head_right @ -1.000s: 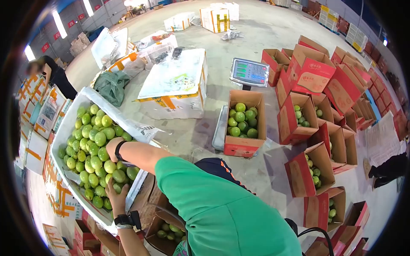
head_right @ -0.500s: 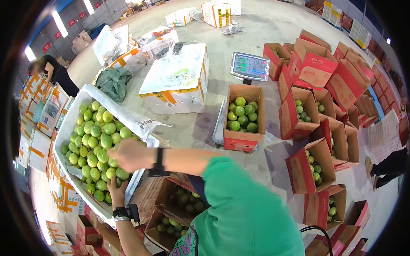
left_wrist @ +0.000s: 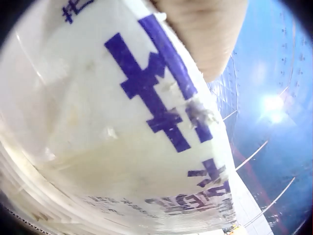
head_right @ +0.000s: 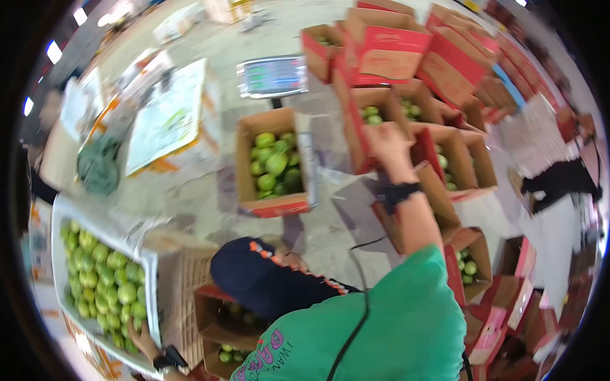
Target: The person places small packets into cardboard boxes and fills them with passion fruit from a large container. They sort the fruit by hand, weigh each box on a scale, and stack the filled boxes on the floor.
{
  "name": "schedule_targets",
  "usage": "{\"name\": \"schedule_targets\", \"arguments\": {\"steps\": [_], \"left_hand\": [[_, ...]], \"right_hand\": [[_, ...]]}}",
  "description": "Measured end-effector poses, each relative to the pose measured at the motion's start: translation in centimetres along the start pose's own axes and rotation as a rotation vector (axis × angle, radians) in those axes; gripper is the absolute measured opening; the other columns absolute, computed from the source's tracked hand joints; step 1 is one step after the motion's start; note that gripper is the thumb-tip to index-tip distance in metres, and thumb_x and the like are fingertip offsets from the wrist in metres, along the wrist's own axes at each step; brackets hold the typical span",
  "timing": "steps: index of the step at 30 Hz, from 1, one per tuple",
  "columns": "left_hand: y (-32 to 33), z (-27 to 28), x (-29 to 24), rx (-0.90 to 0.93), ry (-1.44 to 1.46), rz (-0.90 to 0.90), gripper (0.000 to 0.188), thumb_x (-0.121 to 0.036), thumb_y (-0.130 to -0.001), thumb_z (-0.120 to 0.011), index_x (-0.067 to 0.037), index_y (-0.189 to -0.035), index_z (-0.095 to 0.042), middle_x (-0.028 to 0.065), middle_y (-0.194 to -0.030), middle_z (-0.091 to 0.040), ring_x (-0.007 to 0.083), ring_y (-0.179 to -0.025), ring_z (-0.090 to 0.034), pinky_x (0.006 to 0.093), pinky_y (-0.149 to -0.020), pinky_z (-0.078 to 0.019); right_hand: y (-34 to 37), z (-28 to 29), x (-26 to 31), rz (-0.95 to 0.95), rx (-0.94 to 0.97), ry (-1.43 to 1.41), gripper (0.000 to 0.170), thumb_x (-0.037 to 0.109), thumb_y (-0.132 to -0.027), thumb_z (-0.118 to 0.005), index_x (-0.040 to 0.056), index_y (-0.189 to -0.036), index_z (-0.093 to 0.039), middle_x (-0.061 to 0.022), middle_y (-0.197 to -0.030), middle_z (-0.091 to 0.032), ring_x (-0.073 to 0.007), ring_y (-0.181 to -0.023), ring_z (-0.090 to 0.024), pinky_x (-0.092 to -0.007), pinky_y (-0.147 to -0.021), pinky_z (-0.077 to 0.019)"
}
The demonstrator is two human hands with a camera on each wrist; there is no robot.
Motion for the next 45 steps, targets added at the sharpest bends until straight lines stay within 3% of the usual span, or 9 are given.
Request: {"name": "schedule_targets", "arguments": {"steps": [4, 12, 17, 23, 25, 30, 33, 36, 45], "left_hand": [[3.1, 2.9, -14.0, -0.481, -0.394, -0.396, 0.032, -0.021, -0.083, -0.058, 0.002, -0.106, -0.059, 0.0194, -0.102, -0.062, 0.0358, -0.095, -0.057, 0.0420, -0.087, -0.0447], [3.1, -23.5, -36.8, 0.558, 0.162, -0.327, 0.060, -0.037, -0.072, -0.071, 0.002, -0.115, -0.055, 0.0174, -0.093, -0.064, 0.0291, -0.087, -0.061, 0.0361, -0.077, -0.0470], [1.5, -34.5, -37.3, 0.734, 0.045, -0.432, 0.029, -0.024, -0.073, -0.061, 0.002, -0.084, -0.064, 0.0268, -0.079, -0.061, 0.0426, -0.085, -0.059, 0.0452, -0.075, -0.0467], [3.8, -21.7, -53.9, 0.909, -0.097, -0.889, 0.018, -0.014, -0.067, -0.056, 0.000, -0.074, -0.064, 0.0236, -0.073, -0.061, 0.0389, -0.075, -0.060, 0.0445, -0.064, -0.0472], [5.6, -18.7, -61.4, 0.456, -0.149, -1.499, 0.013, -0.014, -0.064, -0.055, -0.004, -0.063, -0.064, 0.0166, -0.063, -0.056, 0.0371, -0.063, -0.056, 0.0462, -0.057, -0.0452], [8.2, -9.7, -77.2, 0.380, 0.710, -1.261, 0.023, -0.023, -0.084, -0.054, -0.002, -0.087, -0.063, 0.0180, -0.073, -0.061, 0.0277, -0.059, -0.055, 0.0358, -0.056, -0.0429], [9.8, -4.8, -74.1, 0.404, 0.796, -1.266, 0.032, -0.026, -0.085, -0.058, -0.003, -0.108, -0.059, 0.0156, -0.088, -0.064, 0.0218, -0.067, -0.056, 0.0319, -0.062, -0.0446], [6.3, -2.1, -63.4, 0.290, 0.320, -1.233, 0.032, -0.026, -0.084, -0.061, -0.003, -0.106, -0.061, 0.0129, -0.091, -0.065, 0.0182, -0.070, -0.057, 0.0313, -0.064, -0.0449], [12.5, 8.4, -6.3, 0.031, -0.202, 0.431, 0.027, -0.025, -0.081, -0.058, -0.003, -0.093, -0.065, 0.0167, -0.079, -0.065, 0.0278, -0.076, -0.064, 0.0373, -0.068, -0.0498]], "right_hand": [[0.9, -12.5, 3.1, -0.067, 0.573, -0.129, 0.068, 0.065, -0.072, -0.056, -0.0024, -0.076, -0.063, -0.0118, -0.069, -0.061, -0.0217, -0.068, -0.062, -0.0335, -0.050, -0.0489], [1.5, -21.4, 7.3, 0.910, 0.584, 0.454, 0.014, 0.017, -0.062, -0.058, 0.0057, -0.064, -0.067, -0.0147, -0.060, -0.062, -0.0294, -0.060, -0.065, -0.0390, -0.058, -0.0531], [3.6, -20.2, 8.1, 0.794, 0.749, 0.297, 0.019, 0.013, -0.062, -0.055, -0.0029, -0.066, -0.064, -0.0272, -0.068, -0.059, -0.0396, -0.066, -0.062, -0.0441, -0.062, -0.0512], [2.2, -2.8, 6.5, -0.353, 0.898, -0.724, 0.011, 0.009, -0.073, -0.059, 0.0022, -0.065, -0.058, -0.0024, -0.059, -0.054, -0.0135, -0.048, -0.054, -0.0269, -0.038, -0.0423], [0.6, 3.4, 4.4, -0.323, 0.671, -0.671, 0.011, 0.009, -0.075, -0.059, -0.0008, -0.072, -0.062, -0.0048, -0.064, -0.055, -0.0155, -0.054, -0.056, -0.0306, -0.046, -0.0456], [-2.6, 18.5, 1.0, -0.377, 0.169, -1.070, 0.020, 0.007, -0.075, -0.056, 0.0005, -0.093, -0.061, -0.0103, -0.082, -0.060, -0.0185, -0.071, -0.061, -0.0328, -0.062, -0.0506], [-8.9, 23.0, -7.9, -0.403, -0.042, -0.983, 0.005, 0.008, -0.075, -0.057, 0.0071, -0.080, -0.055, -0.0067, -0.073, -0.056, -0.0195, -0.065, -0.058, -0.0321, -0.058, -0.0487], [-14.0, 24.1, -8.3, 0.423, -0.030, 0.693, 0.027, 0.009, -0.076, -0.060, 0.0029, -0.102, -0.060, -0.0205, -0.091, -0.060, -0.0358, -0.086, -0.057, -0.0373, -0.074, -0.0474], [-30.5, 18.3, -17.1, -0.163, -0.077, -0.599, 0.041, 0.012, -0.088, -0.046, 0.0029, -0.128, -0.045, -0.0174, -0.127, -0.044, -0.0267, -0.116, -0.045, -0.0359, -0.095, -0.0396]]}}
Point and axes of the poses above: each hand's wrist, its own y-axis away from the middle knuckle, its own z-axis out of the back of the hand, x = y × z, the point moved 7 cm from there along -y, towards the middle knuckle
